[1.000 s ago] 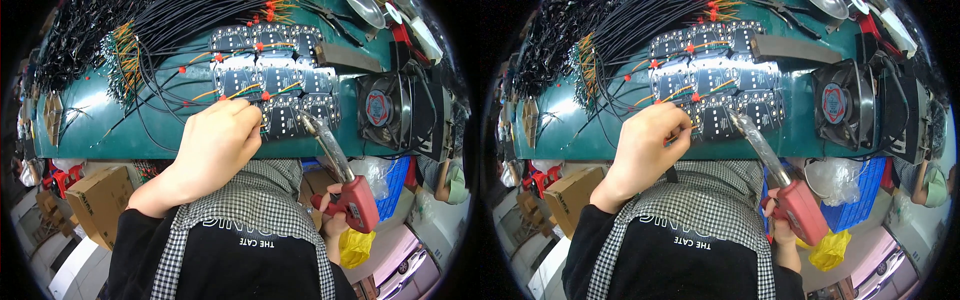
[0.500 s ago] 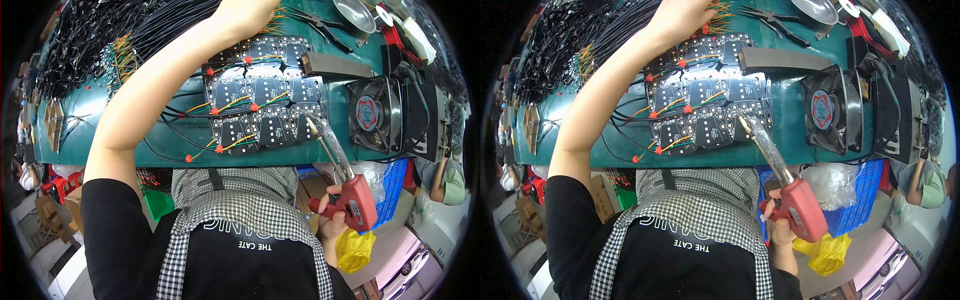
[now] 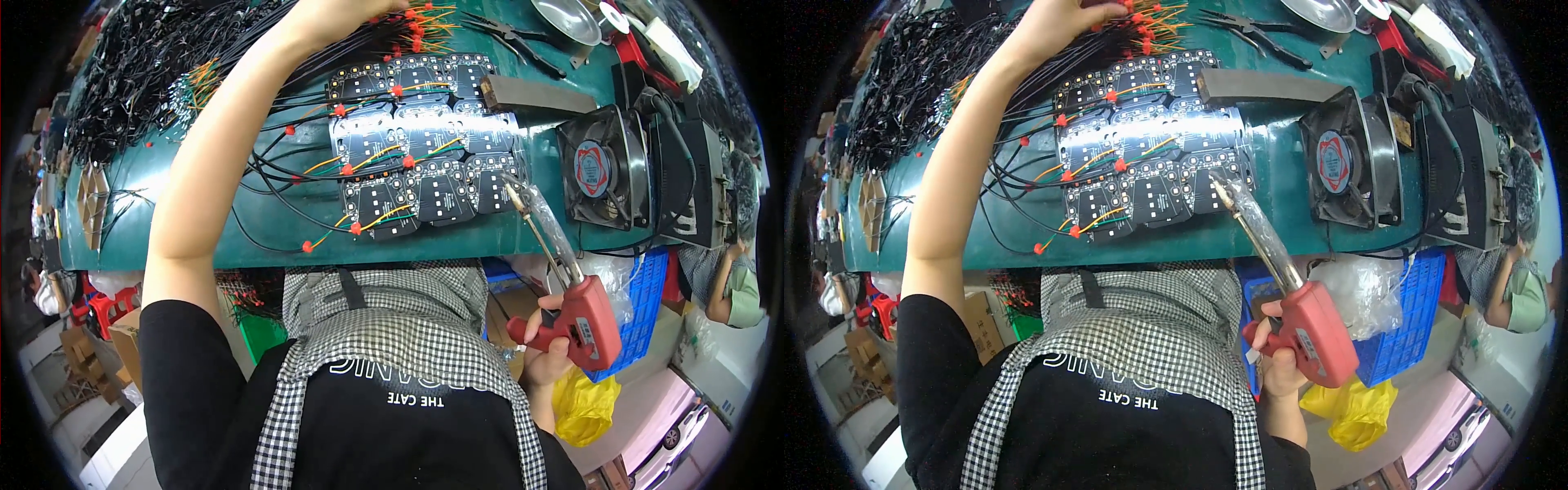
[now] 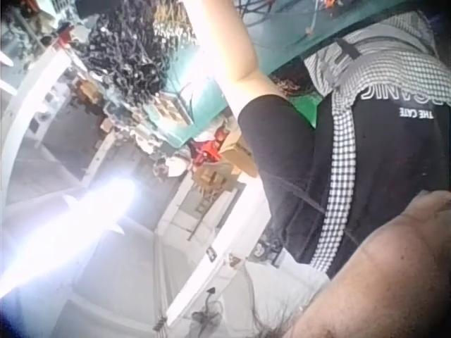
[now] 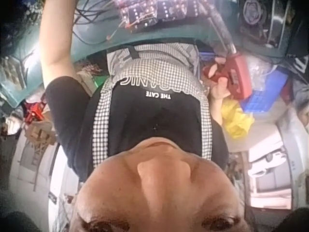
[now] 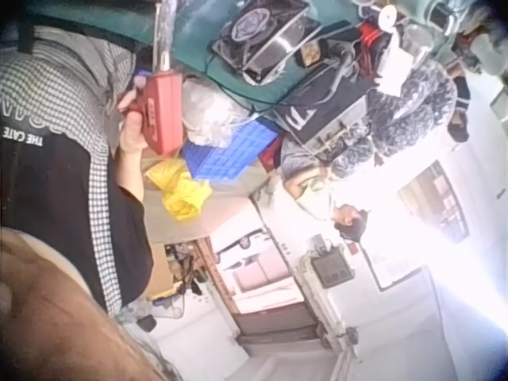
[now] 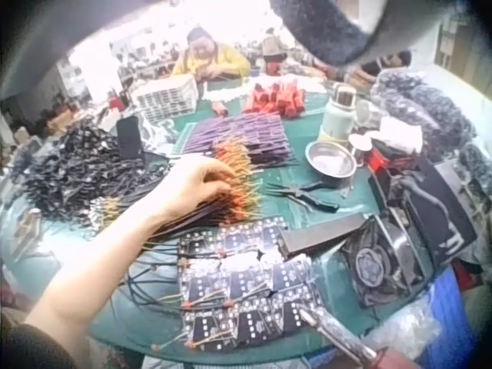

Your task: The person solders wires to a printed circuit board using a soldering iron and solder wire.

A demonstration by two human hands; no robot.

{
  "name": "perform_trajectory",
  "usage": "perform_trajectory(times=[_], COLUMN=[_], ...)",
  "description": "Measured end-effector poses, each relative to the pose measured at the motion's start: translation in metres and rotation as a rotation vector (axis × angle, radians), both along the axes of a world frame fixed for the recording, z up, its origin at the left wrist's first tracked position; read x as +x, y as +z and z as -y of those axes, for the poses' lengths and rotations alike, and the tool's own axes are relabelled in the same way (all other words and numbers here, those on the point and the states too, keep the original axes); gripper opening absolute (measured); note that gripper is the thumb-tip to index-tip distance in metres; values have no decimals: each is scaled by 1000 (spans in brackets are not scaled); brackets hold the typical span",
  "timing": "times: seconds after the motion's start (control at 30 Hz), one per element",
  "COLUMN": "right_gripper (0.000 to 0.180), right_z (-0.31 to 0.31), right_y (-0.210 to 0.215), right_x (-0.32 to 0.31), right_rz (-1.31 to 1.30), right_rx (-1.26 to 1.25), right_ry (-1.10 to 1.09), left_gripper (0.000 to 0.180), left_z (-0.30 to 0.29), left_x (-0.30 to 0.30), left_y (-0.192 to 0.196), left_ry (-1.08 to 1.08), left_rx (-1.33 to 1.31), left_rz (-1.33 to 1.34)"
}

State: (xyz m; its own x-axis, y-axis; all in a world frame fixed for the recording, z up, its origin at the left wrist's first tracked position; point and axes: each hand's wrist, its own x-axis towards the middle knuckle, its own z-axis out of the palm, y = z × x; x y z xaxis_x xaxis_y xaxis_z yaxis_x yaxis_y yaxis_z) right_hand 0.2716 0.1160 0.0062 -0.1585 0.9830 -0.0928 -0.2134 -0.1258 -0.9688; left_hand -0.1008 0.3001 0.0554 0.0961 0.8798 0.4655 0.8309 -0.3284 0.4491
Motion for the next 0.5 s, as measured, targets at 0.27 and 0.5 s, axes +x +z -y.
perform_trajectory(times=[0.27, 0.5], right_gripper=[72, 69], right_z=[3, 5], right_y=[-1, -7], right_x=[-1, 5], right_rz=[14, 34], right_rx=[70, 84], right_ry=[-35, -56], left_gripper=[8, 16], left_z=[-1, 22], left_x=[-12, 28], left_y=[-15, 56], left_ry=[-36, 157], left_rx=[-312, 70], left_rz=[301, 367])
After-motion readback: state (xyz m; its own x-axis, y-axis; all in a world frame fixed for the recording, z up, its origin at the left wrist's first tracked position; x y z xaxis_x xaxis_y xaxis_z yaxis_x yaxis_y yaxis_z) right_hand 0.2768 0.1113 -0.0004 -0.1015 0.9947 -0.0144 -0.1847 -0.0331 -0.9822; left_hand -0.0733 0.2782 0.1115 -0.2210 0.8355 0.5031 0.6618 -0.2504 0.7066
